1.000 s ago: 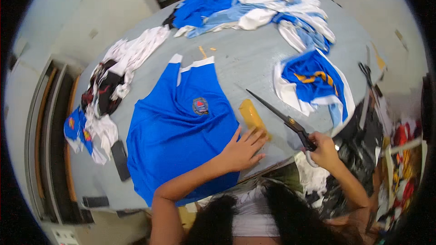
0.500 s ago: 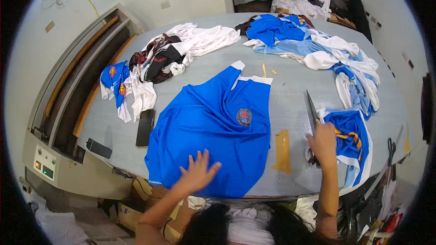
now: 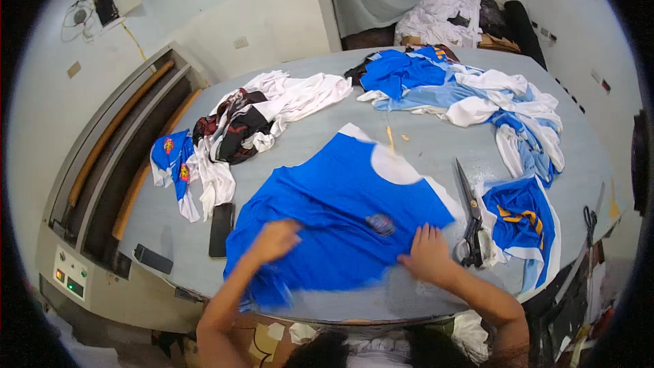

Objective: Using large scissors to cut pieces of blue and white jersey fabric on a large workshop table.

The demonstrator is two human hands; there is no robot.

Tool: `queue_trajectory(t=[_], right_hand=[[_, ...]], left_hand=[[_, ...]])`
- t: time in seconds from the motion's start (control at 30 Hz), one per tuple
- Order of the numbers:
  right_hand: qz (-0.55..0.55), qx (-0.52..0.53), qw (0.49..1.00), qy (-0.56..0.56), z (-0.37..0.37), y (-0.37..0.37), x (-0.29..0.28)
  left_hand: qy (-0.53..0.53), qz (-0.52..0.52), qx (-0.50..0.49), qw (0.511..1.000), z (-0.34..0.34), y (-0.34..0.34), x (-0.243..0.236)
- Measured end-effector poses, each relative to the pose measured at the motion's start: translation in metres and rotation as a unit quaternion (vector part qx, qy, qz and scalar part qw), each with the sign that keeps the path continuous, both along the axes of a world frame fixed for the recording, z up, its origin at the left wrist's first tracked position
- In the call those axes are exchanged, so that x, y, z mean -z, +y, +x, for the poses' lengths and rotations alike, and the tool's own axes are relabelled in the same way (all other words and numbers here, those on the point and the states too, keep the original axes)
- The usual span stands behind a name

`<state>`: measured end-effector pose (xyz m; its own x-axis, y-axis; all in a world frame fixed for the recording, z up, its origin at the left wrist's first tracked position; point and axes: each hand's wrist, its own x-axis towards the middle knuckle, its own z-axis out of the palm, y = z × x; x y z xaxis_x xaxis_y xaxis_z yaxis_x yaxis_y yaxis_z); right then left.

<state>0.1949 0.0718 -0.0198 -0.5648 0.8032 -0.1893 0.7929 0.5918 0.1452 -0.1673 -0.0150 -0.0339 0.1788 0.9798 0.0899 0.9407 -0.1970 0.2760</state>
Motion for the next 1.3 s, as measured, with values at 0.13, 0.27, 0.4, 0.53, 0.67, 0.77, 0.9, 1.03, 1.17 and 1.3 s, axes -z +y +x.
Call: queue_trajectory(t=[0.13,0.27,0.4,0.53,0.67,0.77,0.9,1.03,1.17,1.3], right_hand=[[-0.337,0.078,0.935,0.076,0.005,-0.011,-0.078],[0.055,-0.022,0.916,0.396,0.014,-0.012,-0.002],[0.045,-0.08,0.933,0.347,-0.008,-0.043,0.003],[0.009,-0.159,0.942,0.294,-0.003,-0.056,0.018],[-0.02,-0.204,0.927,0.316,0.002,-0.044,0.023],[0.03,-0.086,0.925,0.368,0.029,-0.025,0.012],[0.19,0.143,0.87,0.431,0.088,0.005,-0.003],[0.121,0.282,0.859,0.41,0.096,0.007,0.012],[0.156,0.272,0.877,0.363,0.095,-0.001,0.014],[0.056,0.283,0.91,0.296,0.111,0.005,0.005]], left_hand=[[-0.208,0.101,-0.248,0.941,-0.091,0.024,0.0],[-0.191,0.167,-0.192,0.948,-0.029,0.112,-0.034],[-0.119,0.058,0.023,0.991,0.047,0.2,-0.004],[0.015,-0.014,-0.118,0.993,0.098,0.271,0.021],[0.055,0.067,-0.177,0.98,0.063,0.328,0.033],[0.029,0.146,-0.154,0.977,0.069,0.327,0.035],[-0.112,0.236,0.066,0.963,0.128,0.239,0.016],[0.033,0.128,0.187,0.973,0.178,0.116,0.0],[0.074,0.02,0.119,0.99,0.178,0.054,0.001],[0.026,-0.13,0.047,0.99,0.154,0.011,0.004]])
